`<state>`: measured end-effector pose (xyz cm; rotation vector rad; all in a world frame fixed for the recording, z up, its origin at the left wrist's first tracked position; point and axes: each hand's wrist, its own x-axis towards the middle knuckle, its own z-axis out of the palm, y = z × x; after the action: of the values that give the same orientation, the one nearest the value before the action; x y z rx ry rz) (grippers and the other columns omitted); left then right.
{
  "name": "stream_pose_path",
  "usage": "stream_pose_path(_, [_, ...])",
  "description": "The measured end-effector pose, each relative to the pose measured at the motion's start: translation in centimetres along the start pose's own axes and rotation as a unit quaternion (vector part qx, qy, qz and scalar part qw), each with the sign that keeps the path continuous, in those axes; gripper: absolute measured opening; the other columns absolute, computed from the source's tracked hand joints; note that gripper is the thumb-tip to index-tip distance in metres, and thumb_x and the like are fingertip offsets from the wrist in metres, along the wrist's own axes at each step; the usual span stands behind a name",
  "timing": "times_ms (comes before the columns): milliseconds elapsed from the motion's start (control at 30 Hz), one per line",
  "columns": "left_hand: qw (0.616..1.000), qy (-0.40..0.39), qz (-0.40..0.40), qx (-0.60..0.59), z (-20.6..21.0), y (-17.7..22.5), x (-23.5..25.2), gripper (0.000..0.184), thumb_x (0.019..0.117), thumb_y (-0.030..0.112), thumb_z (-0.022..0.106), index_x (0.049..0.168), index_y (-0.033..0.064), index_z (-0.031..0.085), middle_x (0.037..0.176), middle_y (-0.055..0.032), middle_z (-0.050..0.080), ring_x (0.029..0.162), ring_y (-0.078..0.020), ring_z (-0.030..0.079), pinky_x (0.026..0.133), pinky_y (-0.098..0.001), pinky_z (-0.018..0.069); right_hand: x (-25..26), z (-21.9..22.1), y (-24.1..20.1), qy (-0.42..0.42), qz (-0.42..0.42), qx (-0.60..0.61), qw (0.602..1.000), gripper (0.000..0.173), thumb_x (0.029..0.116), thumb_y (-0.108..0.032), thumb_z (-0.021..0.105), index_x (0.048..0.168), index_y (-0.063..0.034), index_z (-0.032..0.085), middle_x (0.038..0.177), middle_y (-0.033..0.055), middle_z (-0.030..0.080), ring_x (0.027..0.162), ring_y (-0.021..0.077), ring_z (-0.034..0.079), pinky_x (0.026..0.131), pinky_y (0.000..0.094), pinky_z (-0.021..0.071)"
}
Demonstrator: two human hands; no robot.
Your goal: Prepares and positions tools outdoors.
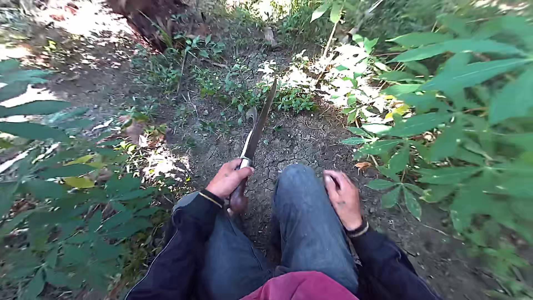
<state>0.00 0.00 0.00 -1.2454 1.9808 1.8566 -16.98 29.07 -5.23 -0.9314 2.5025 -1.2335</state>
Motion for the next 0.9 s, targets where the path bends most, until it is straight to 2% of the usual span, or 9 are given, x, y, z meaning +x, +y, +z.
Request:
stream_pose_path(133, [0.997,0.047,0.056,-0.013,2.7,2.8,-0.8,0.019,0.0984,0.023,0.066,0.107,0.0063,0.067,0.074,-0.0068,0.063,0.059,-0.0166,0.059,0.057,-0.0355,0.0528,3.6,0.3,-9.5,-0.074,-0.102,0.094,0.988,0.026,0.1014,-0.019,0.060,0.118,-0.0029,0.072,0.113,0.0099,0.071,0.102,0.0155,0.070,0.091,0.0358,0.0605])
stream_pose_path(233, [0.989,0.096,0.114,0.022,4.7,4.7,-1.6,0.023,0.1006,0.027,0.062,0.110,0.0069,0.067,0.081,-0.0092,0.069,0.065,-0.0198,0.065,0.060,-0.0413,0.0557,4.0,1.6,-14.4,-0.235,-0.008,0.187,0.954,0.058,0.0946,-0.024,0.070,0.147,-0.0068,0.050,0.131,0.0150,0.063,0.106,0.0236,0.069,0.089,0.0451,0.0606])
stream_pose_path(400, [0.954,0.191,0.195,0.122,6.3,6.9,-2.4,0.035,0.1002,0.040,0.057,0.102,0.0073,0.070,0.084,-0.0112,0.069,0.080,-0.0251,0.069,0.074,-0.0545,0.0560,3.8,1.7,-16.4,-0.226,0.032,0.238,0.944,0.103,0.0803,-0.010,0.075,0.164,-0.0156,0.016,0.143,0.0187,0.056,0.117,0.0288,0.065,0.089,0.0516,0.0593])
stream_pose_path(433, [0.949,0.193,0.212,0.128,6.4,7.2,-2.7,0.039,0.1022,0.043,0.053,0.102,0.0069,0.069,0.084,-0.0117,0.068,0.081,-0.0259,0.068,0.075,-0.0546,0.0546,3.8,1.2,-16.5,-0.215,0.034,0.239,0.946,0.102,0.0825,-0.013,0.073,0.165,-0.0164,0.014,0.142,0.0178,0.057,0.112,0.0278,0.067,0.086,0.0509,0.0599])
stream_pose_path(500, [0.947,0.181,0.242,0.113,6.1,7.7,-3.3,0.042,0.1070,0.043,0.044,0.108,0.0080,0.066,0.082,-0.0092,0.063,0.072,-0.0226,0.062,0.068,-0.0487,0.0523,3.6,0.3,-16.6,-0.161,0.066,0.265,0.949,0.086,0.0872,-0.017,0.068,0.162,-0.0166,0.026,0.105,0.0151,0.067,0.072,0.0227,0.064,0.056,0.0418,0.0544])
stream_pose_path(600, [0.955,0.143,0.255,0.040,4.5,7.4,-3.4,0.024,0.1037,0.023,0.054,0.124,0.0120,0.059,0.078,-0.0055,0.059,0.053,-0.0159,0.051,0.048,-0.0351,0.0460,5.0,-1.5,-13.8,-0.169,0.110,0.325,0.924,0.063,0.0978,-0.021,0.060,0.157,-0.0197,0.038,0.087,0.0071,0.062,0.051,0.0125,0.049,0.045,0.0283,0.0459])
stream_pose_path(667, [0.961,0.122,0.248,0.017,2.6,6.6,-3.4,0.039,0.1030,0.015,0.056,0.141,0.0160,0.047,0.083,-0.0070,0.061,0.050,-0.0153,0.048,0.045,-0.0324,0.0443,5.1,-2.3,-10.0,-0.165,0.126,0.326,0.922,0.055,0.1016,-0.023,0.061,0.154,-0.0208,0.043,0.088,0.0058,0.064,0.049,0.0095,0.047,0.043,0.0247,0.0438])
stream_pose_path(800, [0.975,0.138,0.170,0.050,-1.6,5.1,-2.0,0.069,0.1017,0.024,0.061,0.159,0.0164,0.023,0.098,-0.0101,0.066,0.057,-0.0172,0.056,0.052,-0.0370,0.0524,3.4,-2.0,0.0,-0.144,0.167,0.243,0.945,0.057,0.0981,-0.024,0.064,0.151,-0.0113,0.047,0.098,0.0104,0.069,0.068,0.0178,0.064,0.063,0.0368,0.0587])
stream_pose_path(900, [0.981,0.131,0.121,0.080,-3.6,3.9,-0.8,0.053,0.1027,0.029,0.061,0.150,0.0130,0.044,0.093,-0.0106,0.065,0.057,-0.0179,0.056,0.054,-0.0392,0.0521,-0.8,-0.4,5.9,-0.152,0.292,0.169,0.929,0.037,0.1009,-0.013,0.055,0.136,-0.0012,0.054,0.100,0.0088,0.068,0.082,0.0139,0.067,0.077,0.0346,0.0591])
